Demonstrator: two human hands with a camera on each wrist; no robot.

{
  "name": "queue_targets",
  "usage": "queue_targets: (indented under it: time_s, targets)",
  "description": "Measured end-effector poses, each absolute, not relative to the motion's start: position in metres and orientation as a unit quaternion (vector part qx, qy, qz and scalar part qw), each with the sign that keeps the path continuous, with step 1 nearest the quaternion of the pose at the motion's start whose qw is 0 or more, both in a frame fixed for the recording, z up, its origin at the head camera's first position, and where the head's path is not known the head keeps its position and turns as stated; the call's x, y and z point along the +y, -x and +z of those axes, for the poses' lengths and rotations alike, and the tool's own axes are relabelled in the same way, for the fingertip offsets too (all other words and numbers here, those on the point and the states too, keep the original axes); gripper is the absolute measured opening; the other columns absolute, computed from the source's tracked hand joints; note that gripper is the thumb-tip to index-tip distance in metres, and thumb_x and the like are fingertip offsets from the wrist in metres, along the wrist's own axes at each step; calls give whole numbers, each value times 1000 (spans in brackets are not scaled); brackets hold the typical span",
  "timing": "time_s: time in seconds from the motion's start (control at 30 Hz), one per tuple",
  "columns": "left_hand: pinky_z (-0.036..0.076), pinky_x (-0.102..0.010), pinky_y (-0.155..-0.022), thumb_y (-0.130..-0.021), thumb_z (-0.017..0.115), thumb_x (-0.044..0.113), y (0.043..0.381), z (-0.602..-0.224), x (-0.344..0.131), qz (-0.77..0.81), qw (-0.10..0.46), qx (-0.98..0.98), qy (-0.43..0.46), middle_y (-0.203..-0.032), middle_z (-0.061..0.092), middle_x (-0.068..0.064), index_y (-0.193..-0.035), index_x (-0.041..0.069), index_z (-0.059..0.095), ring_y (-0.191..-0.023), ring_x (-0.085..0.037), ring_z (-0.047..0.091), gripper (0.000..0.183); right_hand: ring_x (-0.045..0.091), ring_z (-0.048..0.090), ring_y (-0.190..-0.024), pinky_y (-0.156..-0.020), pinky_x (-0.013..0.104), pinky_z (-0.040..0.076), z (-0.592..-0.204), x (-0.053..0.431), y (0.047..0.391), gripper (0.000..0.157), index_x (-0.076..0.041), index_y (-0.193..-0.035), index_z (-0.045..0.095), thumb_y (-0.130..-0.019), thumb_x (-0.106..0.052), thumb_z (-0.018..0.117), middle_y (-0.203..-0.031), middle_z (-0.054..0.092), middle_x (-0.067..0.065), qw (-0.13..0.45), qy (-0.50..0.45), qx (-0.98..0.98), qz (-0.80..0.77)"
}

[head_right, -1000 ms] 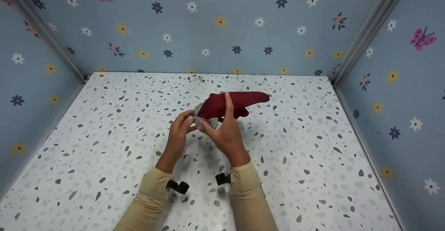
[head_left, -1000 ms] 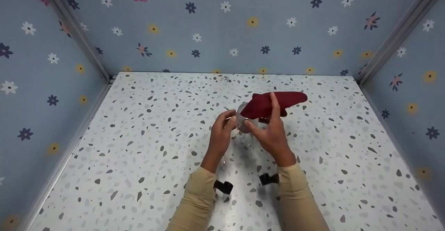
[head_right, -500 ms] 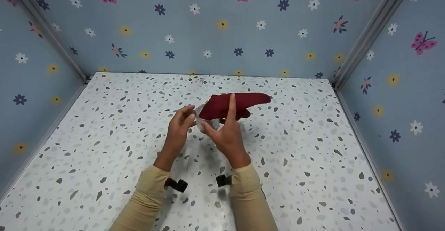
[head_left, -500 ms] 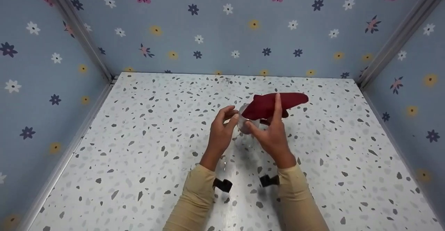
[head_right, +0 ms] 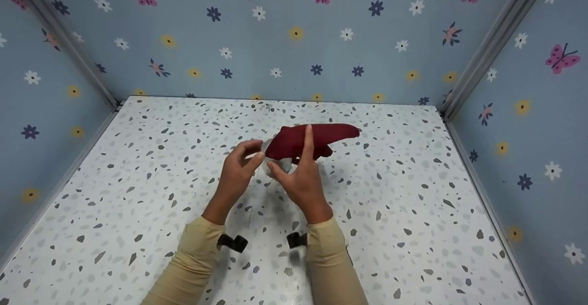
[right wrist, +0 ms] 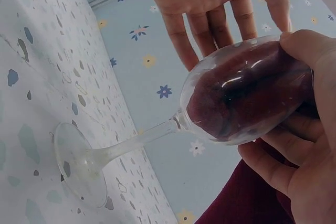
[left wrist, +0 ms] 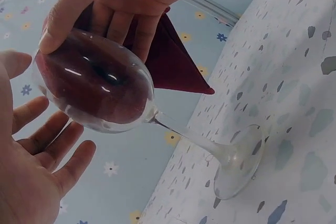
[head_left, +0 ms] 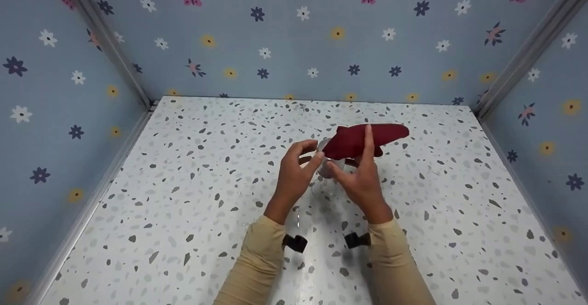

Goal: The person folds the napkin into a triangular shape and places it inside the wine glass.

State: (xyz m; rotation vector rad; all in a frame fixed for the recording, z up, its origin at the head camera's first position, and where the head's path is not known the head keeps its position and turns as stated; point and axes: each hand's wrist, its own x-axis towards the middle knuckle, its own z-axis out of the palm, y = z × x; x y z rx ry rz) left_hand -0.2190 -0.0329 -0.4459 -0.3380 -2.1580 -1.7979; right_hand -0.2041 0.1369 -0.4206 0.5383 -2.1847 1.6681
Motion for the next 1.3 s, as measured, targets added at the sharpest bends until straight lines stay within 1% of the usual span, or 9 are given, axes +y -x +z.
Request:
queue_targets:
  time_s: [0.13, 0.2, 0.3, 0.43, 0.57, 0.7, 0.87, 1.03, 1.3]
  targets:
    - [51, -37, -96, -97, 66, 36, 220, -441, -33, -601, 176, -766, 145, -126, 60, -5, -130, 10, 63, -119, -14, 56, 42, 32, 57, -118, -94, 54, 50, -420, 138, 204, 109, -6, -160, 4, -84, -5, 81, -150, 37, 20, 172, -188, -772, 583]
    - [51, -35, -95, -97, 66, 36, 220, -440, -34, -586, 188, -772, 159, -127, 59, -4, -129, 10, 64, -118, -13, 56, 41, 32, 56, -119, -94, 53, 50, -418, 138, 202, 108, -6, -160, 4, -84, -5, 81, -151, 36, 20, 169, -189, -774, 581]
    - [51, -34, -94, -97, 67, 36, 220, -437, -35, -566, 202, -779, 177, -128, 58, -2, -128, 9, 65, -119, -12, 55, 40, 32, 56, -120, -94, 53, 50, -417, 136, 201, 107, -5, -160, 4, -85, -6, 81, -151, 36, 22, 166, -193, -775, 578]
    - [50, -37, -95, -97, 68, 34, 221, -433, -33, -546, 218, -784, 198, -127, 59, -1, -126, 9, 66, -120, -12, 54, 38, 32, 57, -119, -92, 53, 51, -426, 139, 206, 107, -3, -160, 4, -85, -5, 80, -150, 36, 24, 173, -201, -774, 575]
    - [49, -37, -96, -96, 70, 32, 222, -427, -30, -521, 242, -789, 219, -123, 62, -2, -123, 10, 68, -117, -13, 56, 35, 33, 58, -118, -90, 52, 53, -441, 142, 217, 109, -6, -161, 3, -85, -5, 81, -149, 38, 24, 182, -205, -772, 573]
    - [47, -33, -99, -95, 72, 29, 222, -423, -26, -500, 260, -792, 234, -122, 63, -4, -122, 8, 68, -117, -15, 58, 34, 28, 58, -118, -88, 48, 54, -446, 144, 220, 109, -13, -162, 5, -85, -11, 82, -149, 39, 18, 188, -212, -769, 574]
    - [45, -30, -102, -93, 75, 27, 221, -419, -22, -486, 268, -797, 236, -124, 63, -6, -124, 7, 68, -119, -15, 57, 38, 24, 56, -120, -88, 44, 55, -447, 144, 221, 106, -19, -162, 7, -86, -16, 81, -151, 37, 12, 195, -224, -767, 569]
    - [45, -31, -103, -93, 74, 29, 224, -413, -17, -473, 275, -800, 248, -128, 62, -6, -126, 7, 68, -124, -17, 54, 40, 24, 56, -121, -89, 44, 55, -447, 143, 223, 104, -19, -162, 8, -87, -18, 81, -151, 38, 14, 202, -229, -769, 561]
    - [47, -27, -100, -94, 73, 31, 224, -408, -10, -481, 254, -799, 257, -134, 62, -5, -129, 7, 67, -127, -16, 54, 43, 21, 58, -121, -92, 37, 54, -447, 144, 221, 104, -18, -162, 8, -87, -16, 80, -150, 41, 12, 195, -222, -776, 557]
